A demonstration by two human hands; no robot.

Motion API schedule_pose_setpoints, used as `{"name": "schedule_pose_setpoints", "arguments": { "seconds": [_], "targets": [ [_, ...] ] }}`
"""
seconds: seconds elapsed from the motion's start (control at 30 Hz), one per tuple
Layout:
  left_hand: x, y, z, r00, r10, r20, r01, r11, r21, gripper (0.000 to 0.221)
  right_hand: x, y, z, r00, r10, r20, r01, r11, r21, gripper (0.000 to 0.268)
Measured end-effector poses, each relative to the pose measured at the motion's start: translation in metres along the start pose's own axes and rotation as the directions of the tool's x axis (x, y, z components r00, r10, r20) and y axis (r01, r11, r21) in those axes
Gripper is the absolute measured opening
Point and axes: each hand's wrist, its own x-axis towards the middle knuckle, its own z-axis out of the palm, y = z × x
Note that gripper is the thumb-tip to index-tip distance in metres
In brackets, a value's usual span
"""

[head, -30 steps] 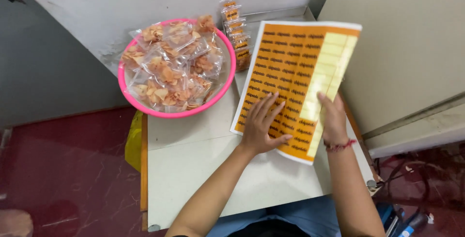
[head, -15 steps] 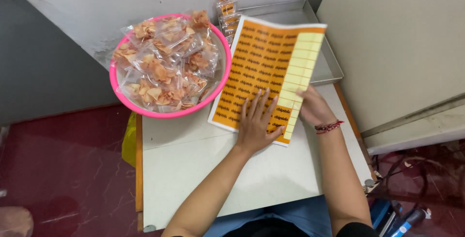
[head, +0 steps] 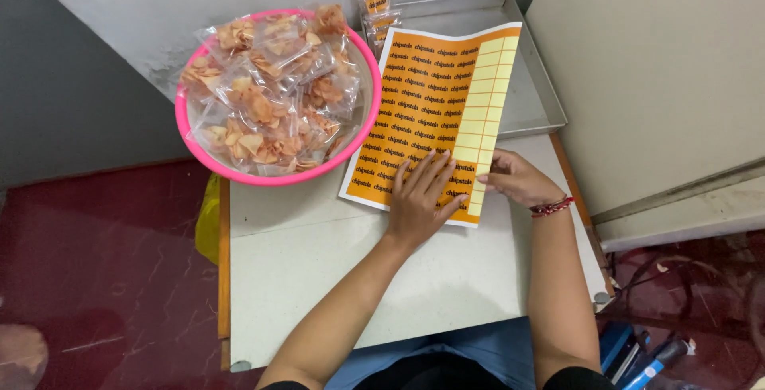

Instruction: The person labels small plastic bags containing snacks by hand, peeling individual yellow stickers from a sheet and pressing them onto each bag.

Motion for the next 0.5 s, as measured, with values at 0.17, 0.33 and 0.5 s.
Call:
{"name": "schedule_pose_setpoints", "arguments": {
  "seconds": [0.17,0.33,0.5],
  "targets": [
    [0.002,0.001,0.003,0.996,0.053,-0.075,-0.054,0.998,-0.016,0.056,0.005,0.009,-0.001,0.999,-0.033,0.022,0.031,0.996,0.083,0.052],
    [0.001,0.002,0.0,0.995,0.06,-0.074,-0.068,0.991,-0.115,0.052,0.006,0.008,0.006,0.999,-0.044,0.006,0.042,0.986,0.162,0.044],
    [0.002,0.006,-0.003,0.999,0.051,-0.01,-0.052,0.984,-0.173,0.049,0.008,0.001,0.011,0.993,-0.12,0.005,0.118,0.984,0.132,0.025]
  ]
}}
